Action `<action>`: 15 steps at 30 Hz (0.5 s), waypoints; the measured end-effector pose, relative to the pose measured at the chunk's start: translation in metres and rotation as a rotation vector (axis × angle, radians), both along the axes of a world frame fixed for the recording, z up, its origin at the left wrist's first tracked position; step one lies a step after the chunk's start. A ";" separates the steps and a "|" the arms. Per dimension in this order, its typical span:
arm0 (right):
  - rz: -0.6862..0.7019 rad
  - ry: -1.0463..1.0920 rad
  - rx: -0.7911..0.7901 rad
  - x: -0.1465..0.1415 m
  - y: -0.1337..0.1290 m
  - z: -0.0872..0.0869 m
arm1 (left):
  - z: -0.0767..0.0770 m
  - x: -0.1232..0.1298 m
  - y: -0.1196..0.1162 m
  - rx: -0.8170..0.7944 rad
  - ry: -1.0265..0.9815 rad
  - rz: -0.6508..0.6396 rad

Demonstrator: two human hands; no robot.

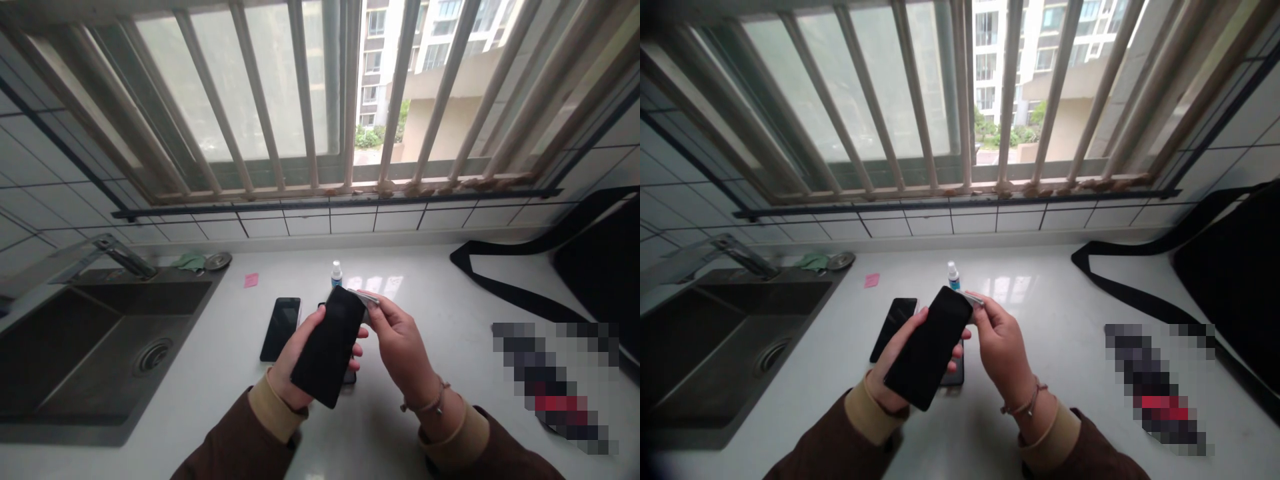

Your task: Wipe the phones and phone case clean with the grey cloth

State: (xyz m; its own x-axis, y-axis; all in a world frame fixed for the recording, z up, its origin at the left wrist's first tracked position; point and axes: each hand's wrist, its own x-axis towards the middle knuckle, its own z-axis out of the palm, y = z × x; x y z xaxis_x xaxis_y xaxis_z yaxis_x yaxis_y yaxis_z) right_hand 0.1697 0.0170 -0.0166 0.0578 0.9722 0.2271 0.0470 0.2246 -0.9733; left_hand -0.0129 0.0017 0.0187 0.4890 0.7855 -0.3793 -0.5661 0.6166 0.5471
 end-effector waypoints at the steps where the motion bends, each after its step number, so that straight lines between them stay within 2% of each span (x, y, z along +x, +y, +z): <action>1: 0.017 0.040 -0.014 -0.001 0.001 -0.003 | 0.000 0.002 0.000 -0.003 0.013 0.035; 8: 0.124 0.153 -0.112 -0.008 0.000 -0.009 | -0.002 0.013 -0.001 -0.029 0.150 0.192; 11: 0.163 0.128 -0.114 -0.010 -0.003 -0.009 | -0.008 0.017 0.001 -0.093 0.164 0.266; 15: 0.211 -0.003 -0.035 -0.014 -0.009 -0.008 | -0.017 0.018 0.006 -0.170 0.181 0.461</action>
State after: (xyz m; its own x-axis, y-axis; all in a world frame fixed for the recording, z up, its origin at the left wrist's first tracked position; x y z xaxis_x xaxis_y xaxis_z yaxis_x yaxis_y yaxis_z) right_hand 0.1555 0.0081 -0.0245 -0.1486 0.9699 0.1927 0.0052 0.1956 -0.9807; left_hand 0.0052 0.0079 0.0013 0.0218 0.8236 -0.5667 -0.7055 0.4144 0.5750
